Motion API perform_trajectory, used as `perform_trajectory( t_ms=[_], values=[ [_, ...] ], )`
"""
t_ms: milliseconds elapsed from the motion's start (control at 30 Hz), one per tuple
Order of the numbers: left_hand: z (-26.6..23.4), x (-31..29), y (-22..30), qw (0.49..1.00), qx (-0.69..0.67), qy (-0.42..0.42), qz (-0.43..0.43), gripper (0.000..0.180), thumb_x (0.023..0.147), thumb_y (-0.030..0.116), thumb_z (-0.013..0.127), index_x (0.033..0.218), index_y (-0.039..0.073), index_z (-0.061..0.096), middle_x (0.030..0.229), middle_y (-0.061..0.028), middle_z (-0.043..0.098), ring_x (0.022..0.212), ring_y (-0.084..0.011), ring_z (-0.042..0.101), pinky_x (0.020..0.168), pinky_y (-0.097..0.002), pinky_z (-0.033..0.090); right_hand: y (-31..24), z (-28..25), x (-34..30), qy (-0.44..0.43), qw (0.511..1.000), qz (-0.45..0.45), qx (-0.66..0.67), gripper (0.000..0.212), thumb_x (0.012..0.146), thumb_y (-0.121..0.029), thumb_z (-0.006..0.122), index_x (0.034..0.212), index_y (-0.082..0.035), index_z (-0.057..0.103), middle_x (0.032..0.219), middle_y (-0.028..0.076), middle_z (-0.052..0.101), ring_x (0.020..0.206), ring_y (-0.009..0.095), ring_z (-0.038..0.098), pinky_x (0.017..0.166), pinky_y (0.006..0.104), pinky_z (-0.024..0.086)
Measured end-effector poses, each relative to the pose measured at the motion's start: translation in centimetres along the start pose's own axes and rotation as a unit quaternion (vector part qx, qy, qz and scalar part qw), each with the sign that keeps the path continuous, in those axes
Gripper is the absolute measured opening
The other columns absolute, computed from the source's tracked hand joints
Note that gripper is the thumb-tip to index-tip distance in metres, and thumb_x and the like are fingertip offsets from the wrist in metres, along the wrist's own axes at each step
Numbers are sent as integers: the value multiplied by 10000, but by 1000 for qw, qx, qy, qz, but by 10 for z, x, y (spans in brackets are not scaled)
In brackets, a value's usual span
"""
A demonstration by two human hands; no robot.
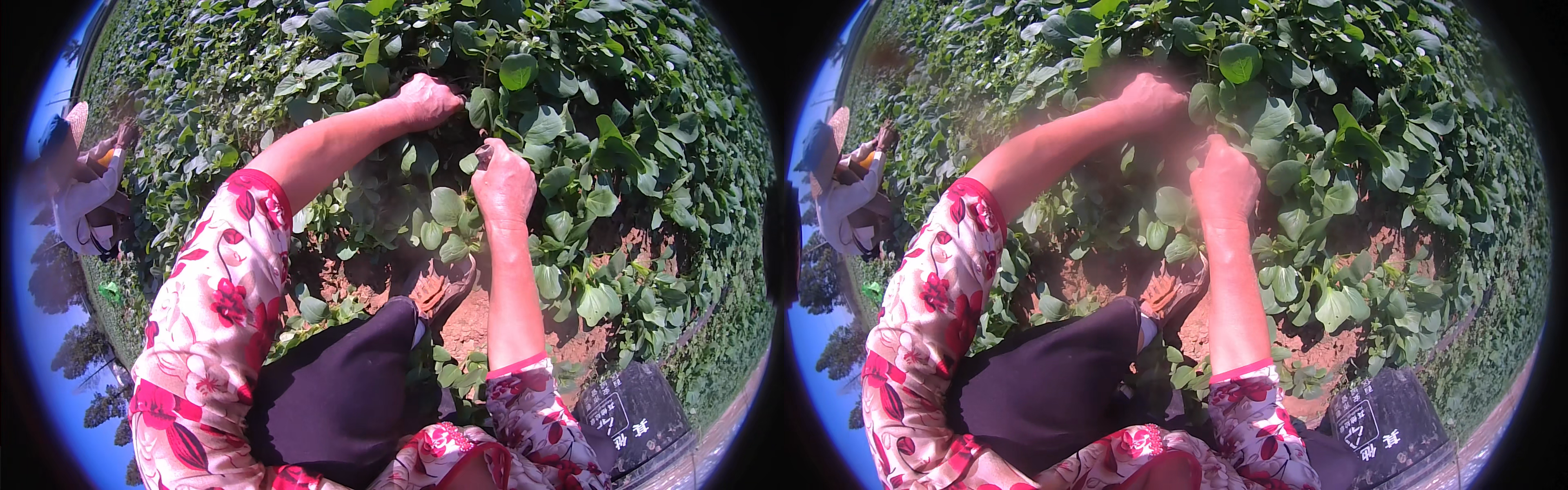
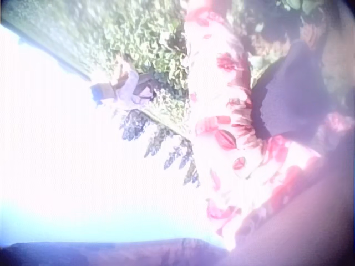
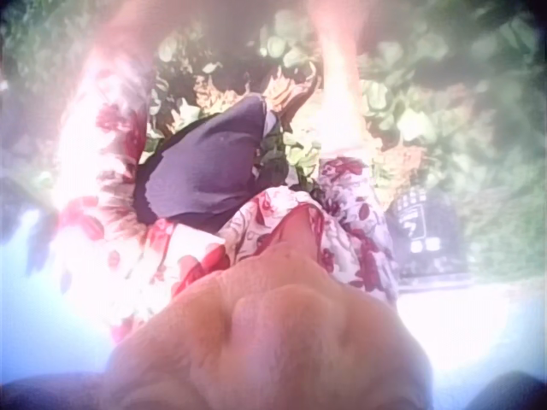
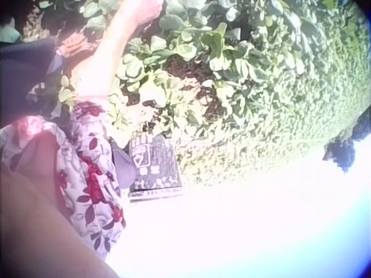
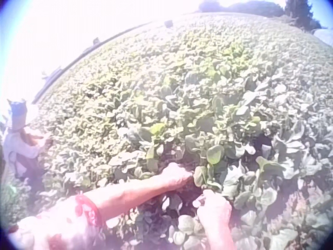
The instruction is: The person harvests leafy greens from a field using a small blade and places them into a black bucket.
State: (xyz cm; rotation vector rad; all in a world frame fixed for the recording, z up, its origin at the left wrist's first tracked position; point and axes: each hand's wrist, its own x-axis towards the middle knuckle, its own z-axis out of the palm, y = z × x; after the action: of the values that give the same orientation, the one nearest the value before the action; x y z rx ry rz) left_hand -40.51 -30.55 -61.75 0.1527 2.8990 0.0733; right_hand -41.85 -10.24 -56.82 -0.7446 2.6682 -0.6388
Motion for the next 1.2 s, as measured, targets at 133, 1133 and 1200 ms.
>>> perform_trajectory(
  t_ms=[133, 1133, 1200],
  values=[
    [-12, -30, -30, 995, -2, -28, -95, 140, 796, 139, 533, 871, 72, 631, 793, -146, 656, 808, -345, 670, 648, -448, 546, 15, -23, -12, 70, 996, 31, 47, 194, 785, -96, 616, 973, -79, 663, 866, 137, 678, 788, 360, 654, 702, 441, 520],
    [-27, 58, 31, 992, 91, -69, 50, 94, 724, 141, 598, 693, 127, 686, 656, -84, 665, 604, -270, 675, 475, -389, 514, 42, 2, 17, 50, 996, -64, 26, 316, 726, -39, 624, 1028, -122, 665, 851, 153, 676, 800, 343, 657, 724, 440, 528],
    [-10, 48, 23, 997, 70, -12, 37, 107, 733, 151, 583, 703, 104, 675, 676, -102, 664, 613, -270, 670, 482, -391, 508, 40, 1, 6, 38, 996, -71, 29, 299, 744, -51, 627, 1034, -117, 663, 839, 153, 672, 788, 343, 654, 719, 443, 523]
  ],
)
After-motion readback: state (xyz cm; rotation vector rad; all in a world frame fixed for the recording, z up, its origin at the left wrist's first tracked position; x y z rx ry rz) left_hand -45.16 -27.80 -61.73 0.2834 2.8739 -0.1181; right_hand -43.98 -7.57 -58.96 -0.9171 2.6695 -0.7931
